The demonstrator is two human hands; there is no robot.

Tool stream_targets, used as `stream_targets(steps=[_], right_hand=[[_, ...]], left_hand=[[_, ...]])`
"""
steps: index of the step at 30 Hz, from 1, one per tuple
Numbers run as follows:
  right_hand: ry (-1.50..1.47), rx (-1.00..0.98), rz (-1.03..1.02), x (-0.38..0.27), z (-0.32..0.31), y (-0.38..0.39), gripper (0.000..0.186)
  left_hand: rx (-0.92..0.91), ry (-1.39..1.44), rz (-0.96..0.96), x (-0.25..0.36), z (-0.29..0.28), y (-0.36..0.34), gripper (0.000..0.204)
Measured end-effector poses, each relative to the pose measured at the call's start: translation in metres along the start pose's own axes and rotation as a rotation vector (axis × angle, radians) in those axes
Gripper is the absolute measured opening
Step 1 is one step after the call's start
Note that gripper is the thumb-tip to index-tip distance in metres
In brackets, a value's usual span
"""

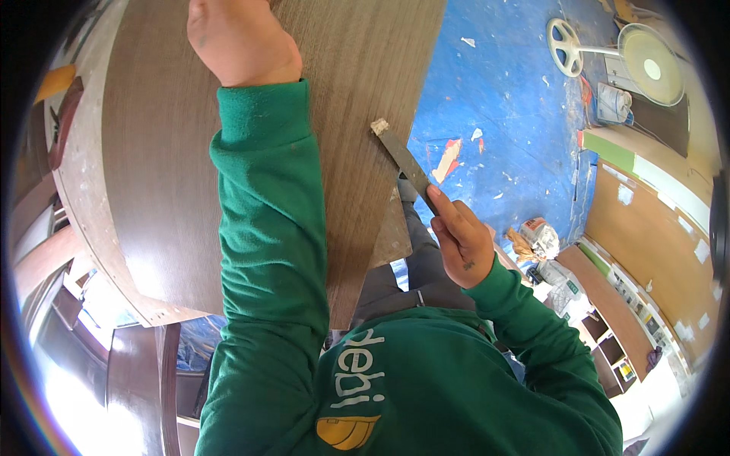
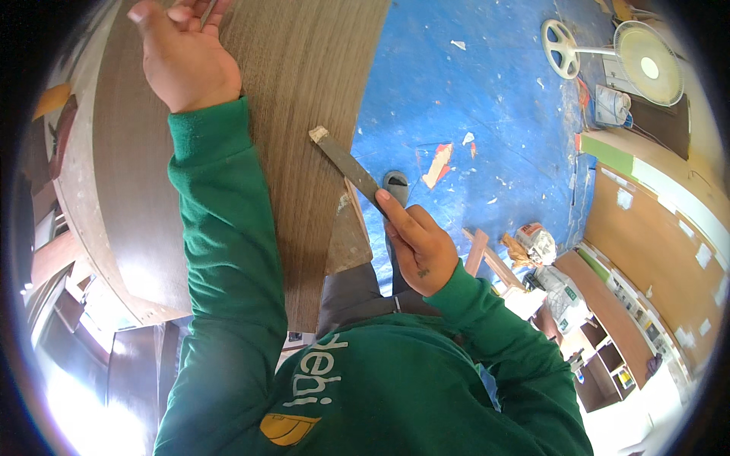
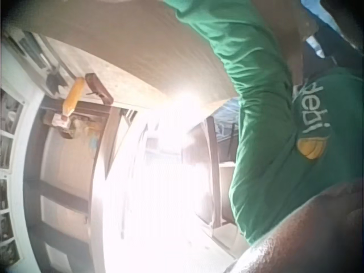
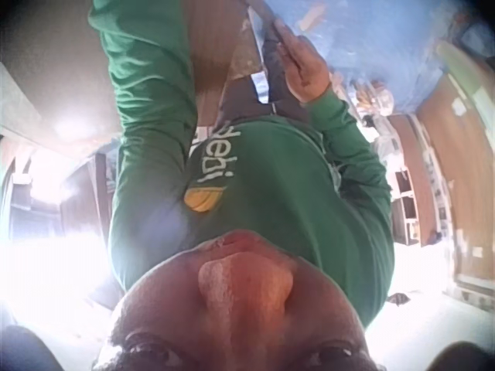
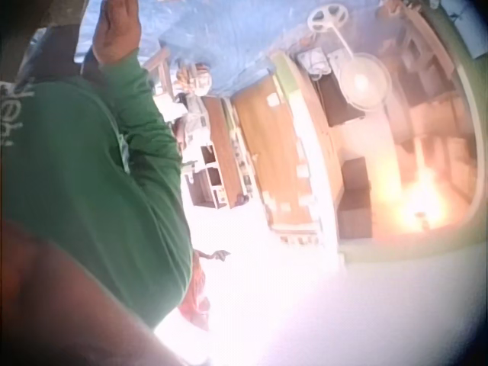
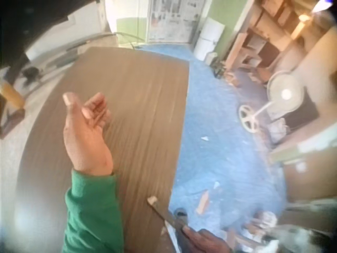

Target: The person scrapes a wooden board with a chisel, removing small pieces of material. They repeatedly scrape different areas of the board and occasionally wipe it with their hand.

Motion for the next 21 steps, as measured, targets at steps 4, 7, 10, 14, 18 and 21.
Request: stream_targets(steps=[4, 7, 10, 14, 18, 21], right_hand=[[0.034, 0.070, -0.090, -0.007, -0.006, -0.011, 0.059], [0.084, 0.155, -0.144, -0.024, -0.027, -0.053, 0.055], [0.166, 0.258, -0.149, -0.036, -0.059, -0.107, 0.051], [0.199, 0.270, -0.151, -0.062, -0.060, -0.104, 0.054], [0.078, 0.141, -0.221, -0.073, -0.037, -0.078, 0.059], [0.187, 0.222, -0.139, -0.056, -0.050, -0.097, 0.054]], left_hand=[[-0.276, 0.578, -0.225, -0.009, 0.021, -0.006, 0.049], [-0.120, 0.342, -0.133, -0.014, 0.002, -0.013, 0.048], [-0.079, 0.468, -0.162, -0.021, 0.004, -0.008, 0.048], [-0.069, -0.001, -0.047, -0.001, 0.007, 0.003, 0.049], [-0.135, 0.008, 0.095, 0.020, 0.019, 0.007, 0.050], [-0.170, 0.087, 0.003, 0.015, 0.020, 0.004, 0.052]])
Point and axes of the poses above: each hand's wrist, its own y-axis away from the middle knuckle, its own z-axis out of the palm, x = y × z, the point moved 10 cm from there along -y, towards the middle knuckle, and after that the axes turned 3 degrees about -x, right-handed, at the moved point
